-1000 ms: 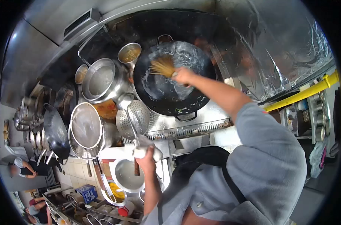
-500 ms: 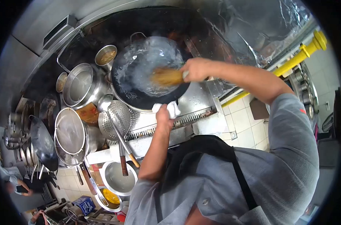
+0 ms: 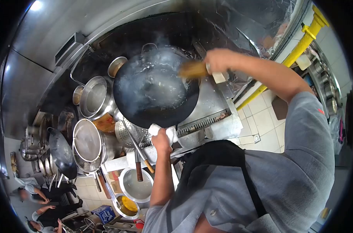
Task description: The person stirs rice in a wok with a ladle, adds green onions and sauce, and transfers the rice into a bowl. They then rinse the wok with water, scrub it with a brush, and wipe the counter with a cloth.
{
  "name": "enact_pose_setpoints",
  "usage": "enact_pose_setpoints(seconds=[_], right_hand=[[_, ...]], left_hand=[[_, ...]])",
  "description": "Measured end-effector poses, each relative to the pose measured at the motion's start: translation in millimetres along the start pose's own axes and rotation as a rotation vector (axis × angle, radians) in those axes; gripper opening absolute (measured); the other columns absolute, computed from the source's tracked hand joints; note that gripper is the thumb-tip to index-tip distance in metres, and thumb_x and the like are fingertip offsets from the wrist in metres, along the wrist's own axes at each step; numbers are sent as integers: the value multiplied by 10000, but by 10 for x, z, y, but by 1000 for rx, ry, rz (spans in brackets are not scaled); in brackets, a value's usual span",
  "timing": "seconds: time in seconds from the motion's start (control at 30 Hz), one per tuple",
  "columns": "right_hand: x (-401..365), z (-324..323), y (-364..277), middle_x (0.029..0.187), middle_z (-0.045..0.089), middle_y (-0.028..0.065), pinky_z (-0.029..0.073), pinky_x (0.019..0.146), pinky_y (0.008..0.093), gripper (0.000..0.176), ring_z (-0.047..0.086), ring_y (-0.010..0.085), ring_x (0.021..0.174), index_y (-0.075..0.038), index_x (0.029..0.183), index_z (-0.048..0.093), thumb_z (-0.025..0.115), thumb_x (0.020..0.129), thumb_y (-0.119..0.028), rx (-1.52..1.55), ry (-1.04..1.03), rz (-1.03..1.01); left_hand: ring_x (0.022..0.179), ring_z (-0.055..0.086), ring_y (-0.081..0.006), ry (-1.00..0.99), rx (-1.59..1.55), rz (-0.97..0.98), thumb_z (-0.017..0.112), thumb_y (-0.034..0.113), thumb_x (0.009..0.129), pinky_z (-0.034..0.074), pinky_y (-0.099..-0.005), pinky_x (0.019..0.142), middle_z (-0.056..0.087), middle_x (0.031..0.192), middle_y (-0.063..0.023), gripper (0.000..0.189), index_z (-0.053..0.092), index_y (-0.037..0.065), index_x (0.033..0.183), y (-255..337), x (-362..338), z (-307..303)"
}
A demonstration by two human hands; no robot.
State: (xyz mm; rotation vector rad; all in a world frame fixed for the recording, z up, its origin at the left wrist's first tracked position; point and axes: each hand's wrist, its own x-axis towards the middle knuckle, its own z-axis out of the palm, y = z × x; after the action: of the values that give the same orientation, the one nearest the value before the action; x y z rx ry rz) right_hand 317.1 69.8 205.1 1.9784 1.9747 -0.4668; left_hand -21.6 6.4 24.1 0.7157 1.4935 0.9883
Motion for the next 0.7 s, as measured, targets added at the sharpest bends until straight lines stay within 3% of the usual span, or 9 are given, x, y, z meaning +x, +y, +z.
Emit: enact_pose_setpoints(seconds=[0.1, 0.2, 0.43, 0.7], right_hand=[[15, -482, -50, 999, 666, 141, 509, 827, 413, 390, 635, 320, 931, -212, 1121, 646, 597, 738, -266, 293, 185, 121], [569, -310, 26, 1023, 659, 146, 504, 837, 422, 392, 625, 319, 963, -174, 1122, 645, 579, 742, -241, 176, 372, 125], [864, 216, -12, 1082, 646, 137, 489, 880, 405, 439, 612, 313, 1010, -170, 1164, 628, 575, 736, -258, 337, 301, 199], [414, 401, 41, 1095, 640, 154, 524, 818, 375, 544, 640, 297, 946, -126, 1238, 577, 601, 730, -317, 566, 213, 265]], left_hand=[[688, 584, -175, 44, 118, 25, 554, 112, 744, 449, -320, 620, 629, 812, -82, 231, 618, -72, 869, 161, -22, -192], [665, 565, -174, 92, 264, 56, 556, 141, 735, 435, -334, 603, 623, 743, -99, 247, 615, -95, 779, 356, -132, -331], [658, 551, -173, 43, 443, 203, 562, 147, 719, 445, -327, 620, 606, 724, -92, 233, 598, -67, 804, 490, -235, -718], [649, 550, -175, -20, 631, 394, 544, 122, 704, 447, -334, 630, 592, 688, -91, 182, 568, -46, 771, 793, -313, -819]])
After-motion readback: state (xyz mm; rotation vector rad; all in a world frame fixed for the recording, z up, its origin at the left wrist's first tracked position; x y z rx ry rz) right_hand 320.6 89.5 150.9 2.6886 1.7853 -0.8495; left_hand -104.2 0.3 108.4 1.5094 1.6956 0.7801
